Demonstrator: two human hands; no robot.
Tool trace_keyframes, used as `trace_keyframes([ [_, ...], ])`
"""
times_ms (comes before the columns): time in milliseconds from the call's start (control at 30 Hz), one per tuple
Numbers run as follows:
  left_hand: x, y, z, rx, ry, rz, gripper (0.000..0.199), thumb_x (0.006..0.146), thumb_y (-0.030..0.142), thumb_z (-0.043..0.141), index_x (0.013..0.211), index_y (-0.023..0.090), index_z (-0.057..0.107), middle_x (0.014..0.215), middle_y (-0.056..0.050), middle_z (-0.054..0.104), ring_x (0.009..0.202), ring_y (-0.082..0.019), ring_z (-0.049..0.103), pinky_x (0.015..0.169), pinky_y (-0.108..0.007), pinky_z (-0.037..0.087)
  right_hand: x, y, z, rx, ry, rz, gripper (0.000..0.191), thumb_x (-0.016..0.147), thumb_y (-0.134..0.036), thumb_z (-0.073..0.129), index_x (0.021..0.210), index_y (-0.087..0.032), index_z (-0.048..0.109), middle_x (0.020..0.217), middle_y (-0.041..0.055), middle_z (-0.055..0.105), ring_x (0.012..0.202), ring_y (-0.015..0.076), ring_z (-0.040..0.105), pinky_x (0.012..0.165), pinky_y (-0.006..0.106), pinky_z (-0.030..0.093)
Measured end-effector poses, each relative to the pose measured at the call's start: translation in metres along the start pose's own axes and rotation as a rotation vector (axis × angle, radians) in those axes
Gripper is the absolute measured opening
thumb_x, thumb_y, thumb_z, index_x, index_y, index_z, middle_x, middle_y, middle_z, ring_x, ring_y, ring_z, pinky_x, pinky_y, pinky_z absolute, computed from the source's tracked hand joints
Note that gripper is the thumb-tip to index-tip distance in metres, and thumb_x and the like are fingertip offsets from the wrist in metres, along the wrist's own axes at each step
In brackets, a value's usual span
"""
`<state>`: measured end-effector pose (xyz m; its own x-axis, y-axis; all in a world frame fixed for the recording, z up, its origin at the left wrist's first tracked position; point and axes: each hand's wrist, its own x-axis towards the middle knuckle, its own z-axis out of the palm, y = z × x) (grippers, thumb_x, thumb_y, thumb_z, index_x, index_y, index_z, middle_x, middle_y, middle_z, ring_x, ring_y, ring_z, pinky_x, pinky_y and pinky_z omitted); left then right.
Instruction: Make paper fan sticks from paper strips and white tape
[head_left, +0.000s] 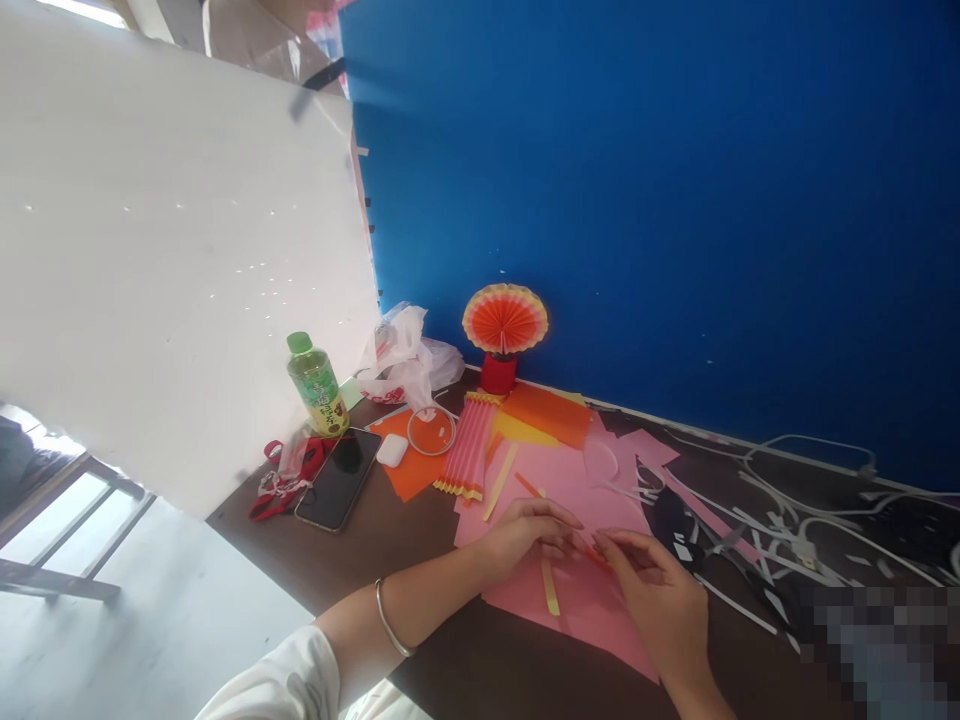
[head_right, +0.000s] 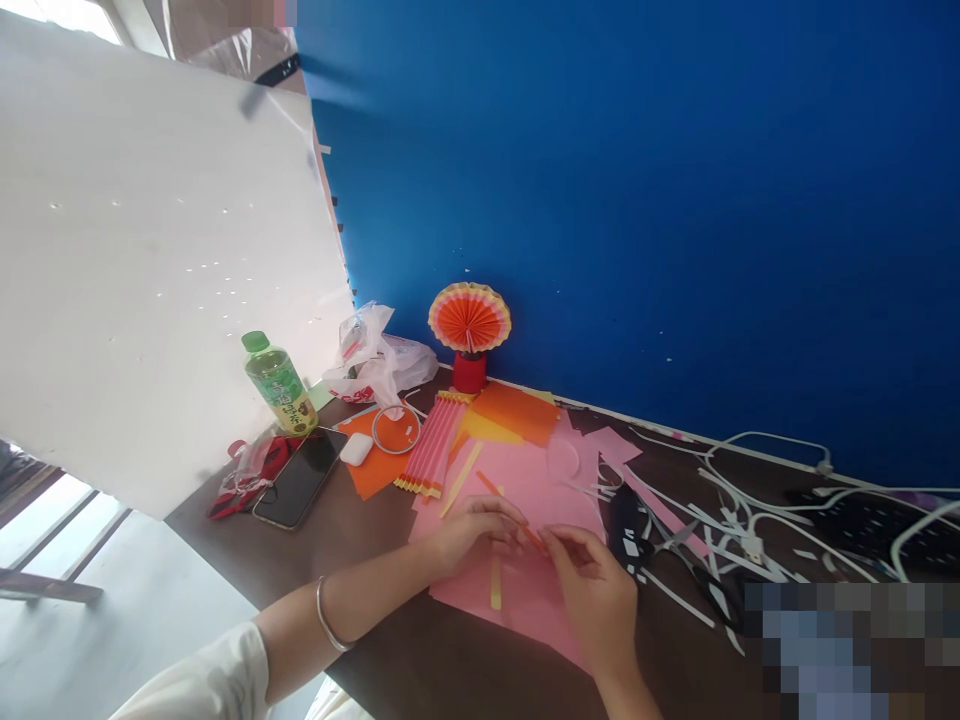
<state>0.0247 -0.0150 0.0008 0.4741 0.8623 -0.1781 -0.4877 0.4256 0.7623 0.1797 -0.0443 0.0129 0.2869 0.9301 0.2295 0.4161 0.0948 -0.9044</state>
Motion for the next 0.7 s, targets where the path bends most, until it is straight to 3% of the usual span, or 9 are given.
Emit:
trace_keyframes([
  [167, -0.0003, -0.0002, -0.0001, 0.004, 0.003, 0.002, 0.025, 0.055, 0.020, 0.064, 0.078, 0.011, 0.062, 0.067, -0.004, 0.064, 0.062, -0.015, 0.060, 0.068, -0.029, 0.044, 0.0004, 0.0031, -0.0013, 0.012, -0.053, 0.040, 0.031, 0.070, -0.046, 0.060, 0.077, -0.017, 0.066, 0.071, 0.0063, 0.070, 0.061, 0.0198, 0.065, 0.061, 0.029, 0.054],
  [367, -0.0001, -0.0007, -0.0001, -0.026, 0.001, 0.015, 0.023, 0.055, 0.019, 0.063, 0.076, 0.010, 0.063, 0.065, -0.004, 0.063, 0.060, -0.013, 0.059, 0.067, -0.027, 0.043, -0.0011, 0.0076, -0.0051, -0.058, -0.051, 0.016, 0.028, 0.067, -0.046, 0.062, 0.064, -0.018, 0.064, 0.052, 0.0015, 0.063, 0.046, 0.0156, 0.058, 0.049, 0.024, 0.049],
  [600, 0.0001, 0.0013, 0.0003, -0.010, 0.032, -0.005, 0.021, 0.055, 0.017, 0.062, 0.075, 0.011, 0.064, 0.064, -0.004, 0.063, 0.062, -0.014, 0.059, 0.065, -0.026, 0.041, 0.0036, 0.0083, -0.0010, -0.031, -0.069, 0.035, 0.033, 0.067, -0.049, 0.059, 0.079, -0.018, 0.067, 0.073, 0.0060, 0.070, 0.062, 0.0196, 0.065, 0.063, 0.028, 0.054],
  [700, 0.0016, -0.0003, -0.0018, -0.015, 0.030, 0.006, 0.021, 0.055, 0.016, 0.060, 0.075, 0.011, 0.065, 0.064, -0.004, 0.063, 0.061, -0.014, 0.059, 0.064, -0.026, 0.041, 0.0029, 0.0056, -0.0040, -0.033, -0.071, 0.026, 0.034, 0.071, -0.051, 0.055, 0.076, -0.019, 0.066, 0.065, 0.0045, 0.068, 0.056, 0.0180, 0.062, 0.059, 0.027, 0.052],
])
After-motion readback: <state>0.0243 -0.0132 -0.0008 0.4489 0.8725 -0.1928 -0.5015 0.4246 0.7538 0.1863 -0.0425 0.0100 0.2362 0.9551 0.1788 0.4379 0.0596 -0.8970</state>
